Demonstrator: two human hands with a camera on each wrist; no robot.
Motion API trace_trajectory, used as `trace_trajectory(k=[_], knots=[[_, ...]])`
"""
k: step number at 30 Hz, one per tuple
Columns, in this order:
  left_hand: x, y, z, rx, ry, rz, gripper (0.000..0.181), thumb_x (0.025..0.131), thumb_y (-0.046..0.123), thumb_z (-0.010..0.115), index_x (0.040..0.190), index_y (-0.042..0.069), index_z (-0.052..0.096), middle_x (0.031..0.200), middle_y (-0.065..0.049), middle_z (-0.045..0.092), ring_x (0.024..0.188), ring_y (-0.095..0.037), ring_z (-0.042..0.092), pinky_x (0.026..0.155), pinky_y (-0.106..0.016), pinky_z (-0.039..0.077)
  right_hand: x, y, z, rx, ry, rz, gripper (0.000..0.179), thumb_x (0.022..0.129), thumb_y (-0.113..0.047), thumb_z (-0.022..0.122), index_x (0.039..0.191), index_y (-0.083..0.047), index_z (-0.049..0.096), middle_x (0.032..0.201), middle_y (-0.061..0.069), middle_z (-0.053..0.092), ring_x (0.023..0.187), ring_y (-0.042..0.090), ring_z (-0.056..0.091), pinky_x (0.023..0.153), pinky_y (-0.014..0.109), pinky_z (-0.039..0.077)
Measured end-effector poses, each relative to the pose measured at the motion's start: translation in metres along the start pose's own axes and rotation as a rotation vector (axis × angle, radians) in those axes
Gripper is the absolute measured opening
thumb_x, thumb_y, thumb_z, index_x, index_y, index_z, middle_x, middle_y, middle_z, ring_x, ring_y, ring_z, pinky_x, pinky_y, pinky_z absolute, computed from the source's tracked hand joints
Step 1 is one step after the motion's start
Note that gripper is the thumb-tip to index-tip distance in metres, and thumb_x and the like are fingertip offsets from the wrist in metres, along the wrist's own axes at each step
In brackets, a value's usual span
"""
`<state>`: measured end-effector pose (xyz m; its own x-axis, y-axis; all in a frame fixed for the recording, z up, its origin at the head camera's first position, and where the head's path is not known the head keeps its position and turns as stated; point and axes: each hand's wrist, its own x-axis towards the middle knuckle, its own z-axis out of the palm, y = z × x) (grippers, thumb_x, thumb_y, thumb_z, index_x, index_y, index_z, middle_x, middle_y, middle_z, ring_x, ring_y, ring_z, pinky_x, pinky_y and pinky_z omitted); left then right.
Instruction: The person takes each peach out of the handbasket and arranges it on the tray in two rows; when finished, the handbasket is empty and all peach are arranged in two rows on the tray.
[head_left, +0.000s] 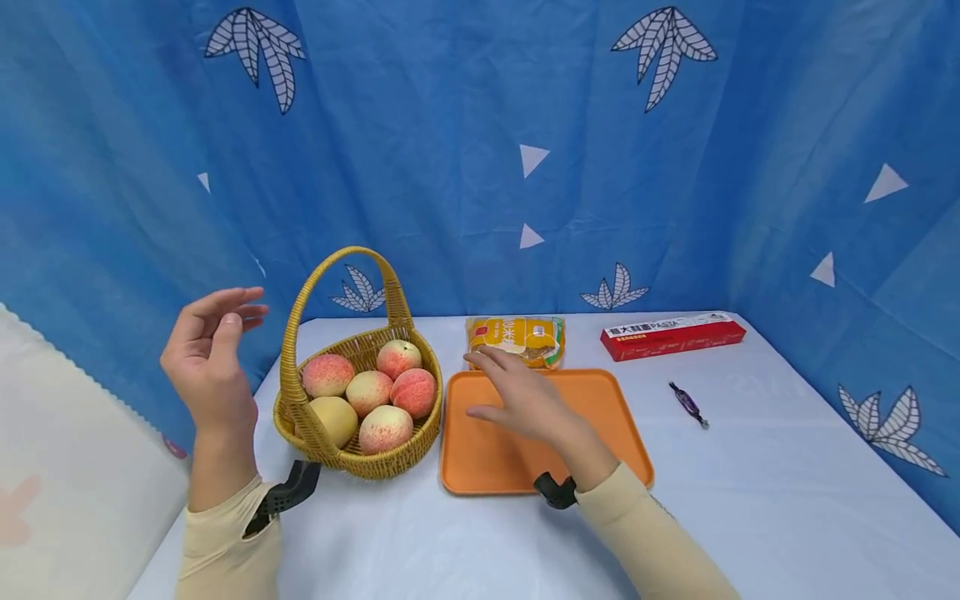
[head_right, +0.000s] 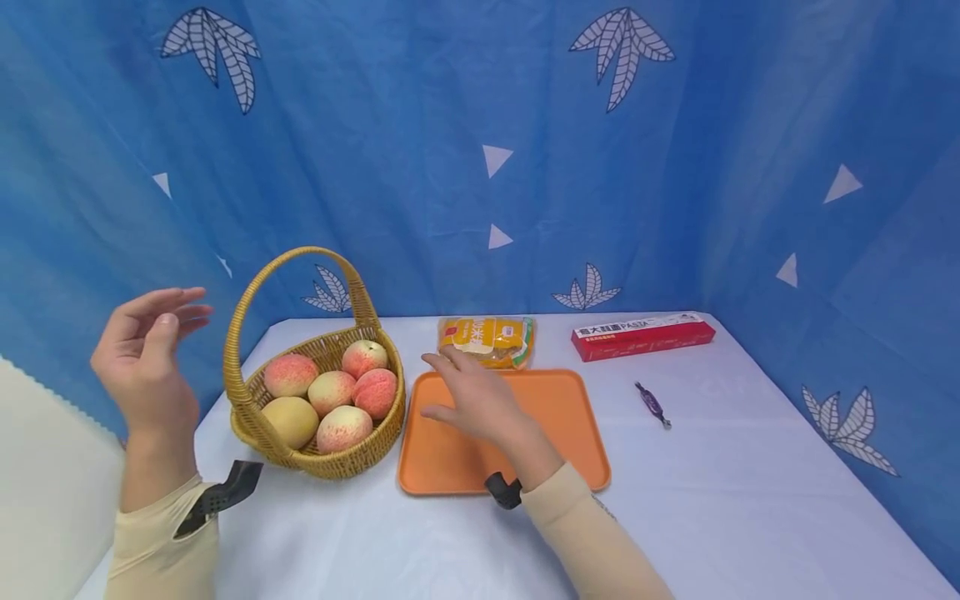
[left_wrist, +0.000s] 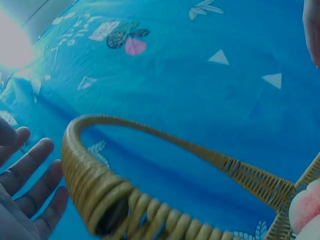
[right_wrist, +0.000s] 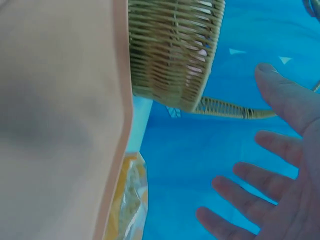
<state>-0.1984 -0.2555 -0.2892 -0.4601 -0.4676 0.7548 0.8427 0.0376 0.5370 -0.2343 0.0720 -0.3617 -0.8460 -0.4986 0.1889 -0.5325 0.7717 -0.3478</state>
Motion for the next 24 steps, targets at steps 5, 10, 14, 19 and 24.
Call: trace_trajectory(k=[5, 10, 14, 19, 24], knots=[[0.003, -0.008, -0.014, 0.043, 0.0, -0.111, 0.023, 0.098, 0.002, 0.056, 0.114, -0.012, 0.065, 0.104, -0.011, 0.075, 0.089, -0.02, 0.07, 0.086, -0.028, 0.051, 0.009, -0.008, 0.008, -0.013, -0.019, -0.038, 0.078, 0.088, -0.049, 0.072, 0.154, -0.027, 0.037, 0.161, 0.002, 0.035, 0.147, 0.025, 0.038, 0.109, 0.05, 0.045], [0.003, -0.017, -0.027, 0.101, 0.028, -0.23, 0.025, 0.099, 0.008, 0.058, 0.115, -0.009, 0.066, 0.105, -0.008, 0.074, 0.091, -0.018, 0.07, 0.087, -0.026, 0.051, 0.019, -0.016, 0.014, 0.04, -0.038, -0.049, 0.078, 0.089, -0.05, 0.07, 0.155, -0.027, 0.036, 0.161, 0.0, 0.034, 0.148, 0.024, 0.035, 0.109, 0.05, 0.044], [0.003, -0.027, -0.039, 0.147, 0.041, -0.307, 0.027, 0.1, 0.011, 0.058, 0.119, -0.007, 0.065, 0.107, -0.006, 0.073, 0.094, -0.017, 0.069, 0.088, -0.025, 0.05, 0.027, -0.022, 0.018, 0.124, -0.055, -0.054, 0.075, 0.091, -0.049, 0.069, 0.154, -0.024, 0.038, 0.16, -0.001, 0.035, 0.147, 0.026, 0.036, 0.111, 0.052, 0.041], [0.003, -0.039, -0.053, 0.146, 0.087, -0.438, 0.03, 0.101, 0.017, 0.058, 0.124, -0.002, 0.064, 0.111, -0.004, 0.072, 0.099, -0.018, 0.067, 0.091, -0.026, 0.048, 0.038, -0.028, 0.025, 0.225, -0.086, -0.049, 0.072, 0.092, -0.044, 0.07, 0.153, -0.021, 0.039, 0.159, 0.0, 0.037, 0.146, 0.026, 0.039, 0.114, 0.051, 0.039], [0.003, -0.051, -0.065, 0.116, 0.129, -0.576, 0.03, 0.101, 0.021, 0.059, 0.124, 0.004, 0.065, 0.112, -0.001, 0.072, 0.103, -0.018, 0.066, 0.092, -0.026, 0.046, 0.051, -0.034, 0.033, 0.235, -0.115, -0.038, 0.072, 0.092, -0.045, 0.069, 0.152, -0.02, 0.04, 0.158, 0.002, 0.04, 0.143, 0.026, 0.042, 0.114, 0.049, 0.039]])
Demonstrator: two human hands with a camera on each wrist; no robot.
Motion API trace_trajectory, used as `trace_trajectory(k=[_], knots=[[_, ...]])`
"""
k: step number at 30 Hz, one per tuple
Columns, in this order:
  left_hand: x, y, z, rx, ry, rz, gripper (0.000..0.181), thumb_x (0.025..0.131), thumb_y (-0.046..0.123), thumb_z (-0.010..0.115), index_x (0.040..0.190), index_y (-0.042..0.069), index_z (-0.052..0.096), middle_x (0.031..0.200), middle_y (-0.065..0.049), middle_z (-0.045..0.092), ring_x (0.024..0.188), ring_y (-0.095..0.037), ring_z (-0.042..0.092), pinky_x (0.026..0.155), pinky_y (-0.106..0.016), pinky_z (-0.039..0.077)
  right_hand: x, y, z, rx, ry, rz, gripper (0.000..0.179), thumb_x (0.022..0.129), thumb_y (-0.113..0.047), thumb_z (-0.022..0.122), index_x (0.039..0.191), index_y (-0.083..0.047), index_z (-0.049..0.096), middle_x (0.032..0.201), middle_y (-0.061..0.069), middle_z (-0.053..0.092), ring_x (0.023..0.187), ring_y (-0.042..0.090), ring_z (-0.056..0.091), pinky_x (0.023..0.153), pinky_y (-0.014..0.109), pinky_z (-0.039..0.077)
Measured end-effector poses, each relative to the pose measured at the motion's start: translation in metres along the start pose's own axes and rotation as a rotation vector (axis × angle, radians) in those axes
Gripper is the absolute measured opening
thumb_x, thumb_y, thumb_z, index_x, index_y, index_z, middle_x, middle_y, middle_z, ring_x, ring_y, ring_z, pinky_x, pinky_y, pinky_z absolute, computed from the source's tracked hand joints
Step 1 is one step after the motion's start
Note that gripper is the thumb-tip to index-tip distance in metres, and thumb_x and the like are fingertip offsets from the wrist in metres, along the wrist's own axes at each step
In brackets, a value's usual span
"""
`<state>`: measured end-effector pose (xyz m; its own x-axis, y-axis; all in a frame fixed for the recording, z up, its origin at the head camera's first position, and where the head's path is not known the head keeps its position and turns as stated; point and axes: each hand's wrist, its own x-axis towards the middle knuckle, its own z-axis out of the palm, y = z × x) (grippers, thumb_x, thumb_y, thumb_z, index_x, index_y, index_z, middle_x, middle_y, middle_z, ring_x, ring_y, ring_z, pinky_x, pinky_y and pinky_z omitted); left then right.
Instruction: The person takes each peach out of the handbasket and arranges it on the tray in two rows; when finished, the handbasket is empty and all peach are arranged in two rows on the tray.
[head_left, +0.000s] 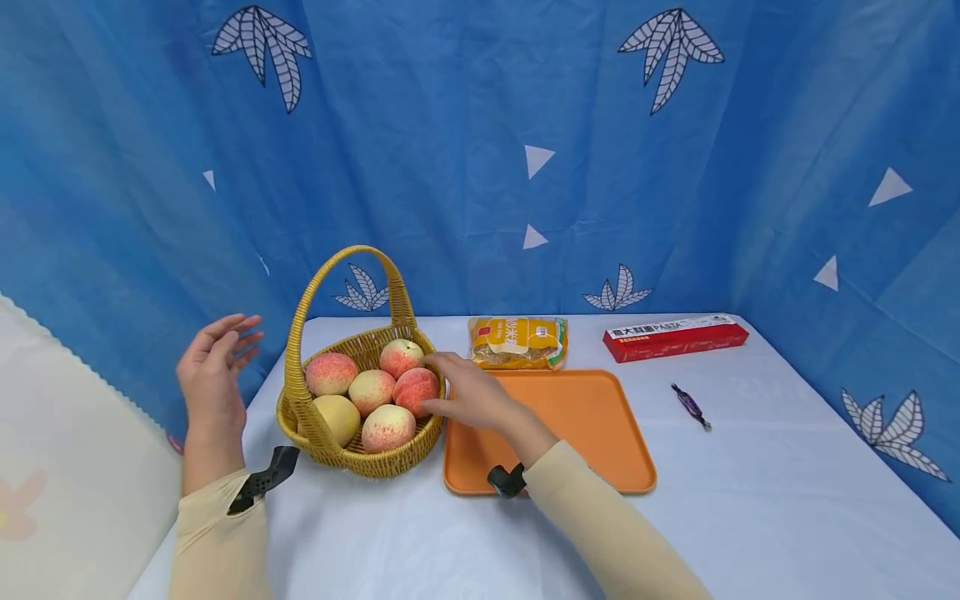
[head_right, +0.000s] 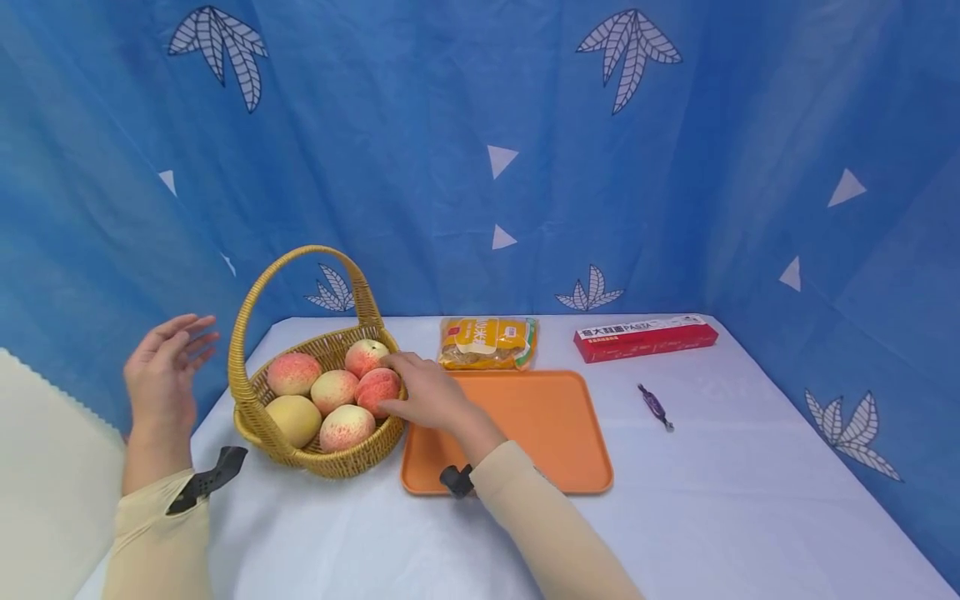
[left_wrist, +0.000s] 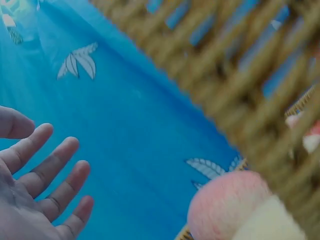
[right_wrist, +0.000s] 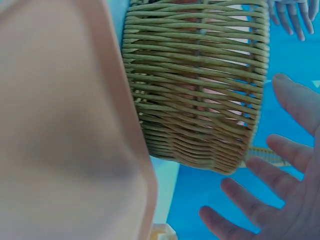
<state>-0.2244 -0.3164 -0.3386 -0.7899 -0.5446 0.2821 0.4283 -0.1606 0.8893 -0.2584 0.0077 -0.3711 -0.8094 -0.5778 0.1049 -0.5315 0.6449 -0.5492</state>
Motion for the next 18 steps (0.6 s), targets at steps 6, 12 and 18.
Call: trace_trajectory(k=[6, 12, 18], knots=[[0.005, -0.017, -0.01, 0.06, -0.065, -0.133, 0.031, 0.101, 0.024, 0.058, 0.129, 0.01, 0.063, 0.112, 0.007, 0.072, 0.104, -0.009, 0.065, 0.089, -0.023, 0.044, 0.013, 0.001, 0.008, -0.045, -0.026, 0.025, 0.072, 0.092, -0.045, 0.069, 0.153, -0.022, 0.039, 0.157, 0.003, 0.041, 0.142, 0.028, 0.043, 0.114, 0.048, 0.038], [0.01, -0.034, -0.021, 0.169, -0.179, -0.223, 0.038, 0.101, 0.034, 0.059, 0.135, 0.017, 0.059, 0.115, 0.015, 0.068, 0.109, -0.002, 0.061, 0.086, -0.018, 0.044, 0.023, 0.006, 0.012, -0.033, -0.073, 0.043, 0.074, 0.092, -0.046, 0.069, 0.155, -0.023, 0.037, 0.159, 0.003, 0.039, 0.146, 0.029, 0.038, 0.118, 0.05, 0.032], [0.013, -0.048, -0.027, 0.26, -0.282, -0.301, 0.054, 0.1, 0.042, 0.056, 0.148, 0.019, 0.047, 0.118, 0.022, 0.058, 0.109, 0.004, 0.055, 0.085, -0.017, 0.044, 0.029, 0.008, 0.013, -0.035, -0.099, 0.058, 0.074, 0.091, -0.046, 0.069, 0.155, -0.025, 0.038, 0.158, 0.003, 0.039, 0.145, 0.03, 0.039, 0.117, 0.05, 0.034]])
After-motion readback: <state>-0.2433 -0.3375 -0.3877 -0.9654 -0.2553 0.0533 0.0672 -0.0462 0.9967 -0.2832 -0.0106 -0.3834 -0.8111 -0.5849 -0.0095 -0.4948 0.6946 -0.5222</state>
